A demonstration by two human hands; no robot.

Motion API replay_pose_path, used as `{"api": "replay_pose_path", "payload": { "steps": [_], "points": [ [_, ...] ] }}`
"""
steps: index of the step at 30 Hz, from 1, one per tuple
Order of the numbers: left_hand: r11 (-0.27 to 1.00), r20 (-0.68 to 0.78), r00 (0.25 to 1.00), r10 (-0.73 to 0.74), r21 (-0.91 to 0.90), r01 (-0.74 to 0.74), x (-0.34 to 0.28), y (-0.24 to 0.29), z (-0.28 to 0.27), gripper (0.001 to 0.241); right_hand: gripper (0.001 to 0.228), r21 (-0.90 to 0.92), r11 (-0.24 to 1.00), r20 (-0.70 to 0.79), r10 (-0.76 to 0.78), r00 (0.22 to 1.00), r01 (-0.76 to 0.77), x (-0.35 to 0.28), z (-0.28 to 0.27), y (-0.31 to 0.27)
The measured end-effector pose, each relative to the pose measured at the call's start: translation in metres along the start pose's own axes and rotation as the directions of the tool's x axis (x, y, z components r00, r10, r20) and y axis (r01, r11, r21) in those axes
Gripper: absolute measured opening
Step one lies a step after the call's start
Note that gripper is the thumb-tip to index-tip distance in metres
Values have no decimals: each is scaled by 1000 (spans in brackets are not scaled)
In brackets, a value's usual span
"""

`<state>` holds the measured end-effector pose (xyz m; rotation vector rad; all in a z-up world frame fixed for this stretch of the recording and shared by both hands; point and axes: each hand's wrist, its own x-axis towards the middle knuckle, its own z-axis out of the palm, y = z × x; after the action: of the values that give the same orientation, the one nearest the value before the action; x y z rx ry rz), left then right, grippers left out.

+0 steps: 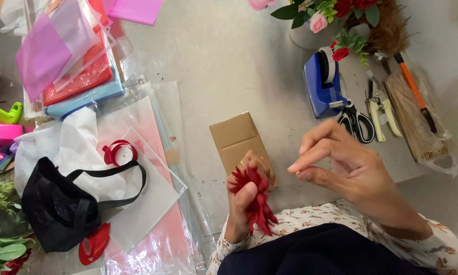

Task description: The person prepares a base for a floral arrangement by hand and with a wooden stick. The person holds a red flower and inserts a wooden stick into its base, then presses the stick into a rectangular foam block contained in a small cardboard box.

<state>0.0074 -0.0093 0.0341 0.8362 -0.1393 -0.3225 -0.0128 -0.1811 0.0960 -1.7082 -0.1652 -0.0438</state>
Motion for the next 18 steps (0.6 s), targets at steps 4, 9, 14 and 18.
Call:
{"api": "replay_pose_path", "payload": {
  "steps": [4,9,14,18],
  "points": [
    [846,52,982,182,501,-183,-2,11,10,40,8,51,999,24,-16,1000,15,3,8,0],
    [487,191,919,344,801,-349,-3,23,26,18,10,86,995,39,-47,998,44,2,11,0],
    [394,215,887,409,835,-384,-1,18,29,12,8,-200,973,-81,-130,988,111,-3,12,2],
    [415,190,935,301,856,-308,-4,7,18,11,8,-293,942,-111,-200,974,160,-5,12,1]
  ]
}}
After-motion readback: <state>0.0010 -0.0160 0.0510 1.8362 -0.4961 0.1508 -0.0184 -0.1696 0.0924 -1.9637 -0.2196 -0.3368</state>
